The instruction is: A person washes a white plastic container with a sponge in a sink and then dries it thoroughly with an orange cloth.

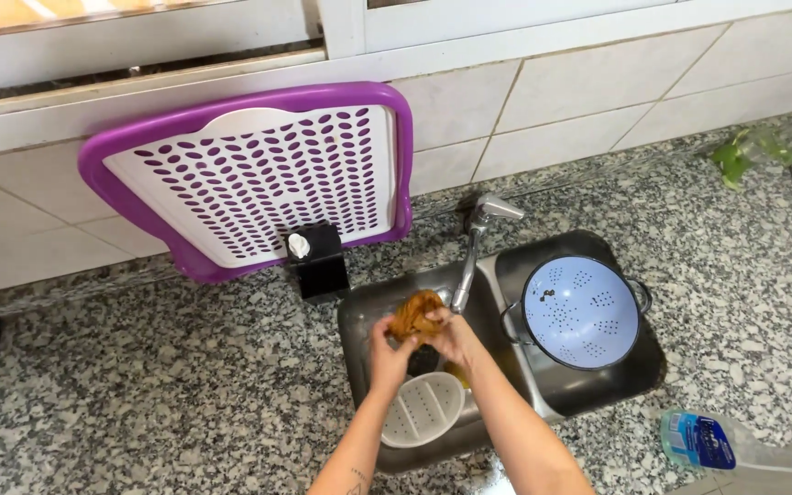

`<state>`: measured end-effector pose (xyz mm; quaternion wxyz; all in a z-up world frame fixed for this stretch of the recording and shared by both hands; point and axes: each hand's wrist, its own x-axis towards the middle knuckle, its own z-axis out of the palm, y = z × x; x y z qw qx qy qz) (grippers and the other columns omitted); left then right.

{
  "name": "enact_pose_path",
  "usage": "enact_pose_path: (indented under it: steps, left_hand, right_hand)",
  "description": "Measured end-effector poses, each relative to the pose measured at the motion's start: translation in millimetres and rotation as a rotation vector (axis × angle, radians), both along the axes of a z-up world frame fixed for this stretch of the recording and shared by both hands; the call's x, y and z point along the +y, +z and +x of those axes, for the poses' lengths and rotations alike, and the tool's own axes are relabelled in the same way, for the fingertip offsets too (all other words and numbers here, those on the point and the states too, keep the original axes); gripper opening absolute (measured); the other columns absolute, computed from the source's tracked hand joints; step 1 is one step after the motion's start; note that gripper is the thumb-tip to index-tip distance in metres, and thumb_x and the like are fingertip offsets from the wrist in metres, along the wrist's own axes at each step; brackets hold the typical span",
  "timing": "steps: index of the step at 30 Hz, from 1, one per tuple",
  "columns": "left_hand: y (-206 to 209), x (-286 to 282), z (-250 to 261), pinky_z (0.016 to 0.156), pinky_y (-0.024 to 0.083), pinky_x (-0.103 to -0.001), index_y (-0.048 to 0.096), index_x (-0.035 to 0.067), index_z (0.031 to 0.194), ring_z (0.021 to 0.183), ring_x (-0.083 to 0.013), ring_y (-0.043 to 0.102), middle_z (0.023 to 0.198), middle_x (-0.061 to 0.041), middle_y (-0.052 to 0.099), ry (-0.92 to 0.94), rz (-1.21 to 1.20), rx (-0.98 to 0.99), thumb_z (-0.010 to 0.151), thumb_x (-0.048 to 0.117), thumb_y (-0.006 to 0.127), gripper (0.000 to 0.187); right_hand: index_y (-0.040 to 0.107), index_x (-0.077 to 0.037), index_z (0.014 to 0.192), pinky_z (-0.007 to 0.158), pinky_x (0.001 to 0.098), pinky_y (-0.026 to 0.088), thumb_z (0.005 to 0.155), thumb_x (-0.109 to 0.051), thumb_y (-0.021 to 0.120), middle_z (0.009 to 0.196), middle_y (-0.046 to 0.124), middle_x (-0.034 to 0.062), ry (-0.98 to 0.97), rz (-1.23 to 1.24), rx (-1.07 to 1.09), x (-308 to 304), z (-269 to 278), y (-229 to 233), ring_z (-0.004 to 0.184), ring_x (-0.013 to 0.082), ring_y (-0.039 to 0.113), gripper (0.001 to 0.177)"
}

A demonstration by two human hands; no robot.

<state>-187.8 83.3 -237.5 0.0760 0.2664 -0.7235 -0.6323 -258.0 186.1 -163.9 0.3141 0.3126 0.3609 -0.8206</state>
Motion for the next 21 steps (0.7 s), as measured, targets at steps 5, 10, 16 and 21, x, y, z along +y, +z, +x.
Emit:
enact_pose_path:
  steps: [5,10,16,21]
  left_hand:
    - [5.7,-9.8,7.8,0.096,0.042,-0.037,0.062,0.031,0.114,0.110,-0.0201,0.055,0.112,0.004,0.061,-0.433,-0.344,-0.041,0.072,0.013,0.061,0.045]
    - [47.0,-26.5,-6.6,0.099,0.034,-0.039,0.036,0.028,0.141,0.119,-0.0178,0.047,0.140,0.004,0.042,-0.458,-1.308,0.399,0.085,0.013,0.046,0.058]
    - [3.4,-20.9,-40.5,0.096,0.040,-0.046,0.058,0.021,0.089,0.078,-0.0205,0.062,0.086,-0.002,0.059,-0.637,-1.480,0.808,0.080,0.021,0.058,0.009]
    - [-16.9,-0.6,-34.2,0.059,0.051,-0.048,0.066,0.009,0.080,0.071,-0.0323,0.069,0.070,-0.009,0.068,-1.017,-1.155,-0.159,0.061,0.027,0.065,0.026]
  right_hand:
    - [0.060,0.004,0.097,0.076,0.0448,0.049,0.076,-0.011,0.074,0.102,0.053,0.0178,0.200,0.068,0.079,13.6,17.4,-9.6,0.092,0.0319,0.057,0.030]
    - [0.052,0.005,0.112,0.047,0.0261,0.047,0.066,0.013,0.073,0.080,0.054,0.0126,0.385,0.108,0.057,37.9,17.8,-28.5,0.059,0.0202,0.053,0.052]
    - [0.056,0.005,0.103,0.031,0.0182,0.033,0.062,-0.001,0.082,0.062,0.056,0.0062,0.954,0.370,0.359,21.2,19.2,8.2,0.040,0.0095,0.044,0.049]
    - [0.063,-0.006,0.097,0.057,0.0374,0.056,0.071,-0.011,0.066,0.071,0.066,0.0123,1.308,1.433,1.077,14.8,24.3,-3.8,0.068,0.0292,0.068,0.026]
